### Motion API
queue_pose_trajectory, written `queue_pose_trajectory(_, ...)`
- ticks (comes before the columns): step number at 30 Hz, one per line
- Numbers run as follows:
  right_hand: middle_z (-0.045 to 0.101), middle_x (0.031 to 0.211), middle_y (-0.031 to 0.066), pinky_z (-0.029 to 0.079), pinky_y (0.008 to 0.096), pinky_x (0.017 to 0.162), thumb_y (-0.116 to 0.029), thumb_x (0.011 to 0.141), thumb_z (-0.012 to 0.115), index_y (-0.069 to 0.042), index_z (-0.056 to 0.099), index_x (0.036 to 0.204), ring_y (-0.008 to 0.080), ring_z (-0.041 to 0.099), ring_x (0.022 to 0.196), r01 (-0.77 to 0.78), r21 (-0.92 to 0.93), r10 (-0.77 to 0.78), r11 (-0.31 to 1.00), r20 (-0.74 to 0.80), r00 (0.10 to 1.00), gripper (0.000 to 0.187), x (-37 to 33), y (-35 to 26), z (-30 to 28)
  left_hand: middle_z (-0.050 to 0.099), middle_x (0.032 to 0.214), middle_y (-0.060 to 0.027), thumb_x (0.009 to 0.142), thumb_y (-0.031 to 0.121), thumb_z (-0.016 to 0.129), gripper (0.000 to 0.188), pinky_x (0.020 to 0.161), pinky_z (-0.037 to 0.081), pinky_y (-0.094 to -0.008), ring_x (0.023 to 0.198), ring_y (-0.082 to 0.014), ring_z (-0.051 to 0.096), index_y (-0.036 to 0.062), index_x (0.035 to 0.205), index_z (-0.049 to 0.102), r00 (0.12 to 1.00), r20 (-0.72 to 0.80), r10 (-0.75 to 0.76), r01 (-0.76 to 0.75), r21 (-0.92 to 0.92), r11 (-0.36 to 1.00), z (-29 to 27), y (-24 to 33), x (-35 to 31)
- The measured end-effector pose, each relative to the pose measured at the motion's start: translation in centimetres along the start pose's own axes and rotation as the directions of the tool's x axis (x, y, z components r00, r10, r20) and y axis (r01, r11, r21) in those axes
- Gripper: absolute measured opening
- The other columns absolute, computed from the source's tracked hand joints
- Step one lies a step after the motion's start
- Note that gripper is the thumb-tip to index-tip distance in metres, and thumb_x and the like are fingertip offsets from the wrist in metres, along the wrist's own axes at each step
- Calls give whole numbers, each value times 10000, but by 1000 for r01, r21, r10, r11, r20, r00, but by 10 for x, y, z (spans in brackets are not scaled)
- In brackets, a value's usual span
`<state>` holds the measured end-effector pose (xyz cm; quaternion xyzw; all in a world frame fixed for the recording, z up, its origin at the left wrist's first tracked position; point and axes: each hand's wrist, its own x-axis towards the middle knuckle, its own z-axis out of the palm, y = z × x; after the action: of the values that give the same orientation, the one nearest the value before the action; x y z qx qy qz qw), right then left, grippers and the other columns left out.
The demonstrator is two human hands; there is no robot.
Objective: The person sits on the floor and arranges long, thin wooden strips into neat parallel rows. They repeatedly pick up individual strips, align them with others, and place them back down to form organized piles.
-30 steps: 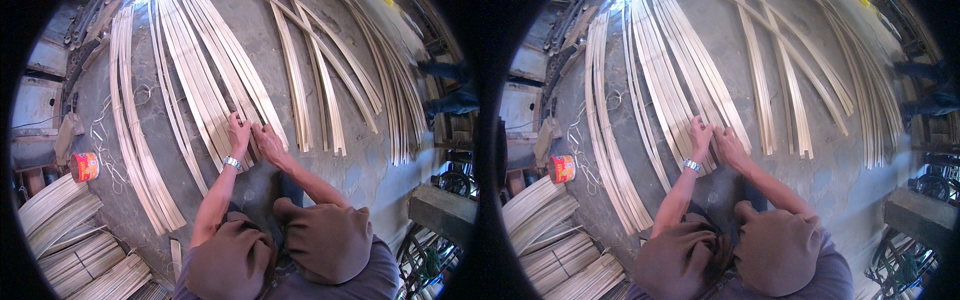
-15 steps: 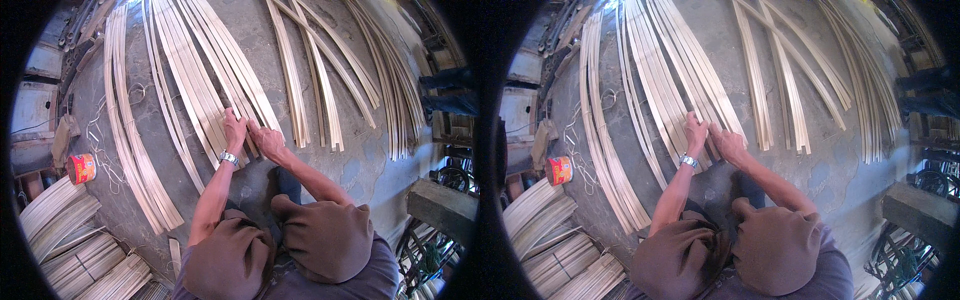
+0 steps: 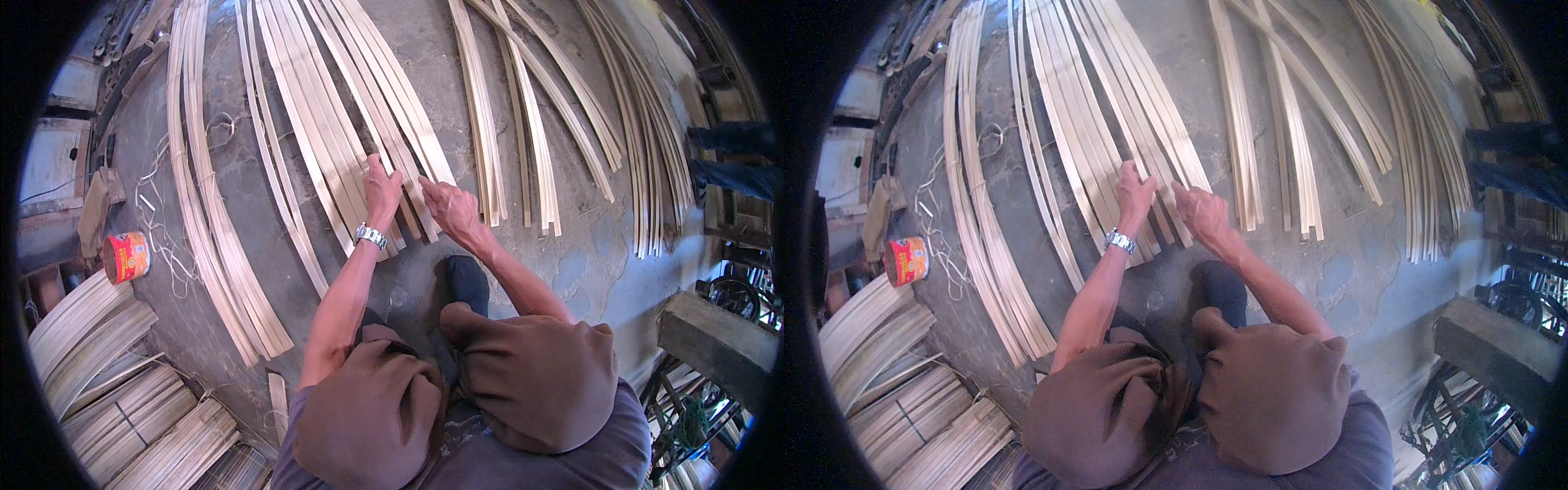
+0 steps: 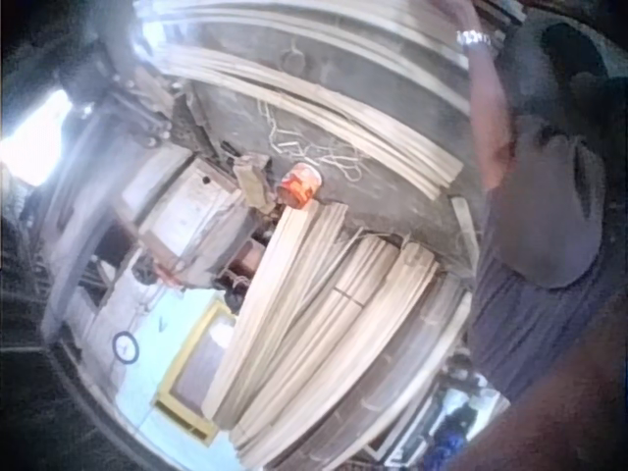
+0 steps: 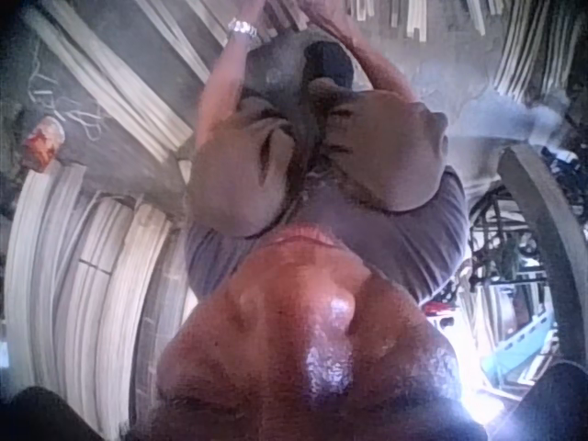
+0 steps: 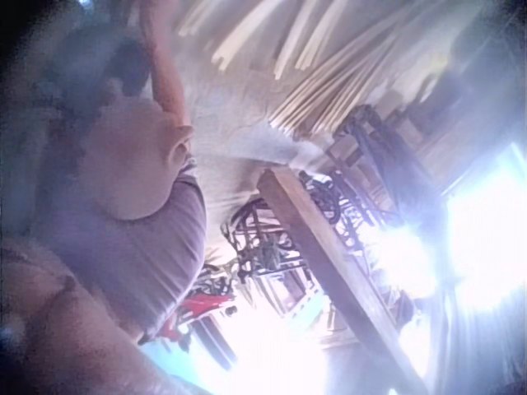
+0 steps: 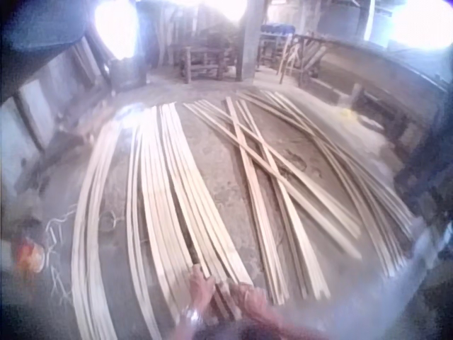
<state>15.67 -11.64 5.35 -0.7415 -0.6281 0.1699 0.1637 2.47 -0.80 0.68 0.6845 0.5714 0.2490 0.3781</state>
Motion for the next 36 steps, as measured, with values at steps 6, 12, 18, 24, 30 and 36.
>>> queue_pose_trajectory(6,650,805,158,525,490,612,-294,970,524,-173,584,1293,370,662,713,2,59,-3,998,12,1000,349,-11,-3,5,606,839,-275,811,125,622,466,734,480,-499,794,-417,632,-71,1191,437,995,-67,77,-77,-1,997,1,-7,1)
queue_pose_trajectory(12,658,820,165,530,491,627,-315,975,529,-155,485,1389,384,664,716,-76,35,69,996,166,984,445,-25,-18,10,621,829,-317,830,105,593,492,712,500,-513,783,-453,642,-105,1259,478,998,46,-37,39,-36,999,-8,13,-5)
queue_pose_trajectory(18,676,879,201,531,494,643,-302,970,537,-61,314,1471,399,674,756,-28,153,-14,988,267,963,599,-39,-26,28,605,1072,-313,847,137,586,510,871,488,-478,1005,-433,608,-113,1280,485,998,23,59,-61,88,994,-1,-8,-11)
queue_pose_trajectory(24,674,815,215,530,516,578,-260,916,575,-51,326,1453,408,671,686,38,190,-68,981,153,986,628,-46,-21,46,606,1072,-298,854,149,601,600,844,507,-476,977,-437,613,-132,1347,406,996,78,35,-41,72,997,3,-13,-7)
queue_pose_trajectory(30,668,819,220,529,519,588,-231,909,574,-27,313,1453,415,670,702,66,180,-97,981,168,981,637,-48,-23,47,556,1152,-346,858,90,585,582,906,490,-471,1052,-456,581,-169,1339,385,993,88,74,-82,97,992,4,-17,-12)
queue_pose_trajectory(36,662,861,234,528,518,637,-226,898,604,-30,292,1465,425,669,766,63,201,-103,978,194,976,676,-52,-25,43,540,1212,-292,891,159,597,620,895,499,-474,1071,-443,578,-123,1384,351,988,154,21,-53,207,977,-7,-9,-19)
